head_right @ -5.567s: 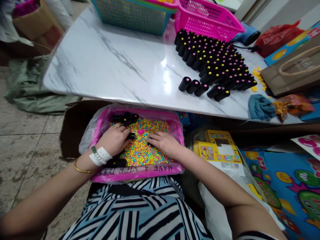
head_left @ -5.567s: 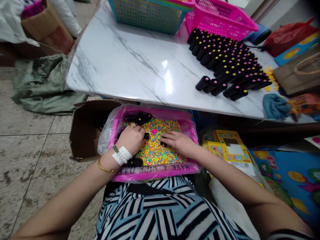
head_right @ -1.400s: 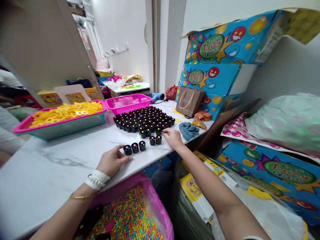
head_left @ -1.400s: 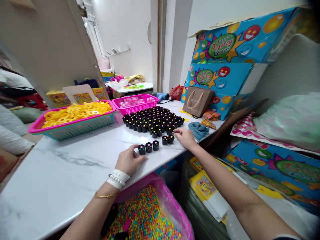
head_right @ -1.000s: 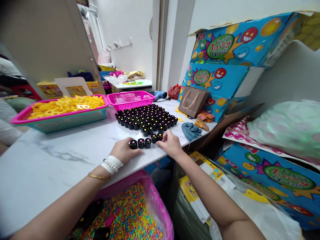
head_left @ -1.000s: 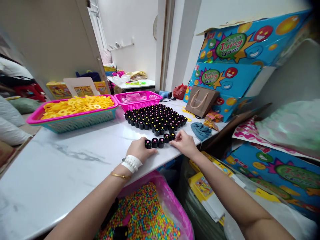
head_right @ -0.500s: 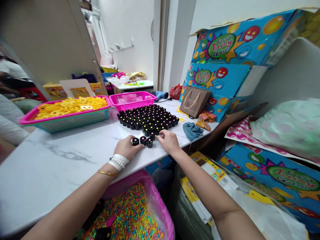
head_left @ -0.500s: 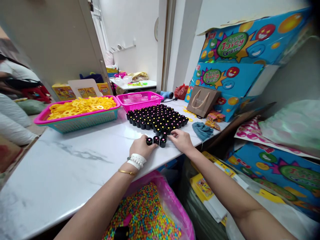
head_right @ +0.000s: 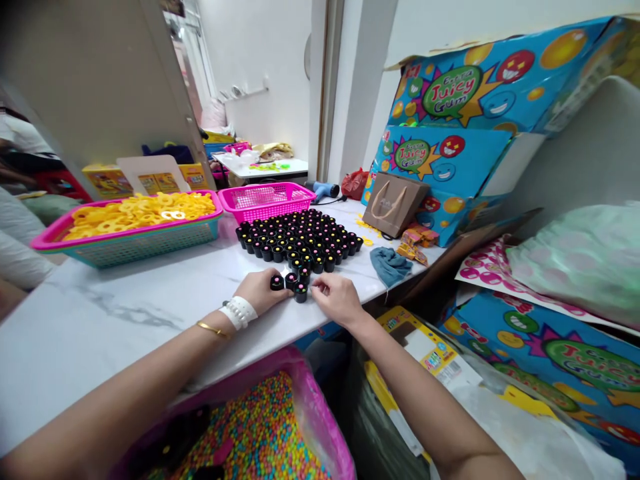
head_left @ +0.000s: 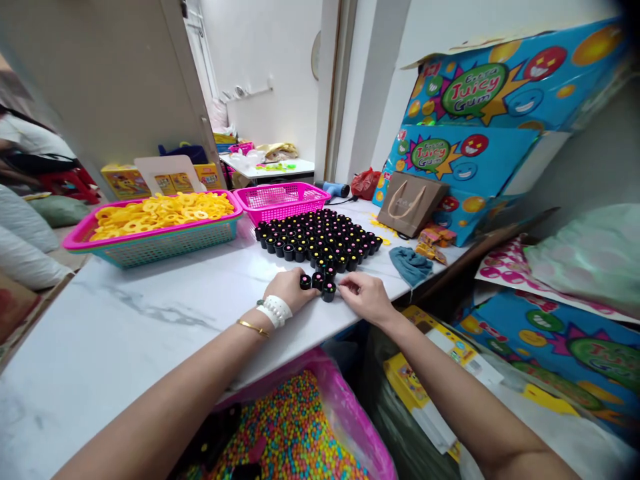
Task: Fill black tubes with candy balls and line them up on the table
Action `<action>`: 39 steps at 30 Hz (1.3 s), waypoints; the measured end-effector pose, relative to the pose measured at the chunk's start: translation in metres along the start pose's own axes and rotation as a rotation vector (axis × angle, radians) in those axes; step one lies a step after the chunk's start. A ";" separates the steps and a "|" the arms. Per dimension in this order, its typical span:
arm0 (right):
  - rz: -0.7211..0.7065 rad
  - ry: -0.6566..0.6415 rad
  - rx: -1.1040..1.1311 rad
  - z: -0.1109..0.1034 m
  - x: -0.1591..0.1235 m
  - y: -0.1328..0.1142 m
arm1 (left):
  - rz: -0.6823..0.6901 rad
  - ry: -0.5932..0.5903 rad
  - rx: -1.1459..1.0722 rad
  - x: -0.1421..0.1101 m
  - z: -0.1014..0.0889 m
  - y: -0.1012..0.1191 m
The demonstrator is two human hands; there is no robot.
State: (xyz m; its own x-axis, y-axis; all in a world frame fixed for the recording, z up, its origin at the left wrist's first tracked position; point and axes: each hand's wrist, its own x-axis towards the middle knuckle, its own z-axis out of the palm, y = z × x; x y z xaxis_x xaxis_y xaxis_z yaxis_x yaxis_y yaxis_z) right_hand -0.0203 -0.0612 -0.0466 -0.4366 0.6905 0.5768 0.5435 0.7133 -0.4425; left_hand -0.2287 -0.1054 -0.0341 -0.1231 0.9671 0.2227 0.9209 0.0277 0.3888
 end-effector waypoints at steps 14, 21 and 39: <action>0.132 0.106 -0.177 0.022 -0.011 -0.017 | 0.062 0.012 0.035 -0.002 0.006 0.006; 0.188 0.121 -0.266 0.026 -0.008 -0.022 | 0.181 -0.030 -0.061 -0.001 0.001 -0.004; 0.036 -0.074 -0.306 0.041 0.012 -0.042 | -0.152 0.091 -0.428 0.022 -0.001 -0.028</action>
State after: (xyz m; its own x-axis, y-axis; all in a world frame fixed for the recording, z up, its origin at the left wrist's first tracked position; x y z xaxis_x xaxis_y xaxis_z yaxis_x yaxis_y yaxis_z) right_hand -0.0777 -0.0784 -0.0492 -0.4579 0.7295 0.5081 0.7453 0.6266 -0.2280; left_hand -0.2571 -0.0849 -0.0394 -0.2944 0.9335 0.2045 0.6567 0.0421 0.7530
